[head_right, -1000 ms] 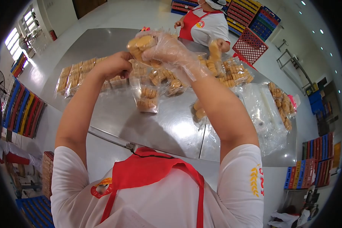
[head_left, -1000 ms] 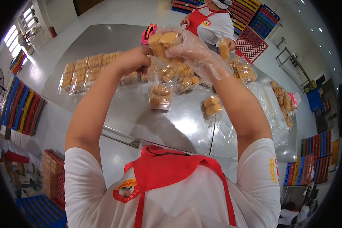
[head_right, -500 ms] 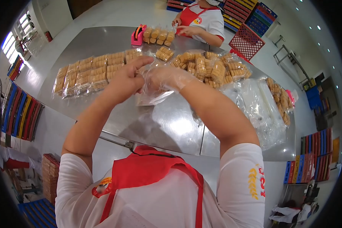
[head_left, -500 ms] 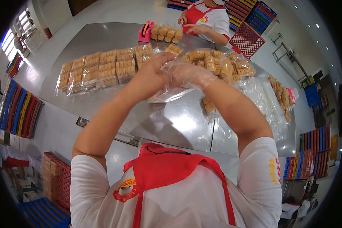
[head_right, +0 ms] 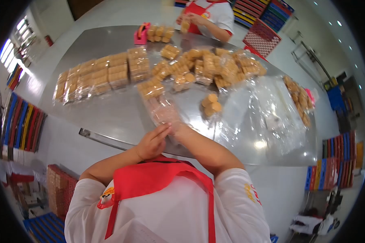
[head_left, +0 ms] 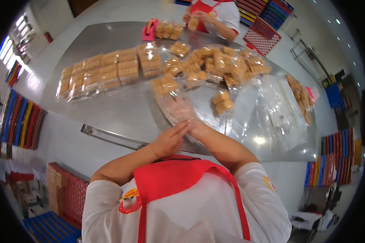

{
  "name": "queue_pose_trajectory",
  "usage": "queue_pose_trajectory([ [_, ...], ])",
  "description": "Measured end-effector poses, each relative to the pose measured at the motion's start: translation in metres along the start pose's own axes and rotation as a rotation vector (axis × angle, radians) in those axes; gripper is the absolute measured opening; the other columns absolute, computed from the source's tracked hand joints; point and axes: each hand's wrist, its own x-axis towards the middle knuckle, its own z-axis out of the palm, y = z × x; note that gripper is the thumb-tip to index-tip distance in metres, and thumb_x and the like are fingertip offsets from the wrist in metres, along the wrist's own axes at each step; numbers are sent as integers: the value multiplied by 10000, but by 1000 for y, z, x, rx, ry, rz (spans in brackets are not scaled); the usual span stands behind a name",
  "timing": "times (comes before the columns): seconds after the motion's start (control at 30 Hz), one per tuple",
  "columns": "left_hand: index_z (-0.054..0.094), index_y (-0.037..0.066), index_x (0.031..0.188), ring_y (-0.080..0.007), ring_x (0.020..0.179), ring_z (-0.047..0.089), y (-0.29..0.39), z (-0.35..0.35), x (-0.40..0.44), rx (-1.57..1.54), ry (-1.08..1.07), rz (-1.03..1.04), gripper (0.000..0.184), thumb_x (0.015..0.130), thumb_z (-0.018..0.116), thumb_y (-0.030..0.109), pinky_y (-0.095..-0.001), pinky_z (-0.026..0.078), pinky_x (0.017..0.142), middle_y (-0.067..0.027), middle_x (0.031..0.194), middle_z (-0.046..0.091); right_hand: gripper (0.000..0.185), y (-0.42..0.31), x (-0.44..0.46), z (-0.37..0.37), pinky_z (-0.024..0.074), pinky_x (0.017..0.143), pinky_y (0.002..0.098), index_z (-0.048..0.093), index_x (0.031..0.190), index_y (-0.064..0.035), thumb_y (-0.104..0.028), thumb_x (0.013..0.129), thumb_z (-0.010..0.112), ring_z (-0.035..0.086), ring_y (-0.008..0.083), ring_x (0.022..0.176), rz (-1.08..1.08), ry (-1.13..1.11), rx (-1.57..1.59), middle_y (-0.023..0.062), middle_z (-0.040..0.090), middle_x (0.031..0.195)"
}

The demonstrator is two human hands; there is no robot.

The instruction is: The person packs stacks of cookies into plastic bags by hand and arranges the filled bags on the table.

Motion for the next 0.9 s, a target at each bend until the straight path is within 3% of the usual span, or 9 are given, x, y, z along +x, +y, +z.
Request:
queue_pose_trajectory([
  [0.07, 498, -46, 1344, -388, 1172, 593, -22, 19, -27, 22, -95, 45, 611, 740, 571, -107, -406, 546, 896, -217, 1359, 529, 606, 6, -7, 24, 430, 983, 500, 488, 1398, -106, -221, 811, 586, 435, 398, 1286, 43, -127, 82, 127, 491, 1378],
  [0.23, 522, 11, 1340, -347, 1010, 638, -24, 34, -44, 80, -126, 114, 623, 732, 612, -90, -390, 560, 777, -214, 1357, 530, 622, 6, -36, 20, 397, 1019, 549, 488, 1391, -71, -162, 786, 598, 381, 432, 1318, 7, 177, 41, 181, 433, 1413],
  [0.33, 550, 53, 1302, -283, 843, 624, -21, 29, -44, 96, -88, 195, 589, 734, 638, -75, -359, 546, 684, -204, 1325, 550, 518, 5, -87, -23, 395, 1035, 535, 547, 1290, -16, -107, 782, 595, 428, 440, 1285, 79, 222, 443, 182, 499, 1355],
  [0.4, 560, 69, 1269, -245, 770, 608, -19, 27, -56, 90, -16, 131, 553, 741, 653, -66, -338, 534, 635, -199, 1292, 554, 500, 8, -138, 1, 426, 1017, 496, 571, 1206, 24, -74, 721, 642, 482, 426, 1217, 216, -42, 684, 222, 544, 1258],
  [0.47, 558, 72, 1240, -222, 749, 598, -19, 25, -71, 79, 83, -40, 520, 749, 662, -63, -323, 528, 604, -200, 1263, 539, 472, 21, -190, 7, 468, 957, 452, 572, 1190, 28, -52, 729, 635, 547, 382, 1110, 165, 407, 506, 238, 569, 1157],
  [0.53, 550, 73, 1224, -200, 732, 585, -13, 16, -70, 67, 197, -192, 499, 759, 666, -63, -311, 525, 585, -197, 1243, 515, 465, 22, -205, -17, 477, 925, 411, 550, 1236, 47, -103, 807, 651, 567, 364, 1070, 713, 465, 298, 248, 562, 1159],
  [0.63, 524, 58, 1232, -175, 734, 556, -10, 10, -57, -7, 315, -260, 494, 775, 620, -103, -292, 507, 613, -186, 1220, 471, 548, 40, -169, -55, 459, 937, 423, 509, 1290, 69, -205, 852, 693, 566, 388, 1095, 1185, 447, 683, 279, 545, 1208],
  [0.8, 517, 9, 1204, -153, 759, 536, 0, 8, -14, -116, 347, -215, 423, 804, 559, -122, -277, 480, 690, -169, 1157, 483, 616, 78, -151, -19, 464, 917, 442, 500, 1300, 65, -279, 844, 730, 583, 400, 1095, 1087, 431, 628, 275, 590, 1189],
  [0.9, 556, -4, 1152, -160, 714, 542, 9, 9, 6, -141, 360, -177, 383, 792, 566, -135, -274, 474, 629, -160, 1053, 547, 553, 89, -141, -15, 469, 910, 456, 531, 1261, 48, -288, 858, 707, 602, 420, 1075, 1084, 421, 619, 280, 624, 1149],
])
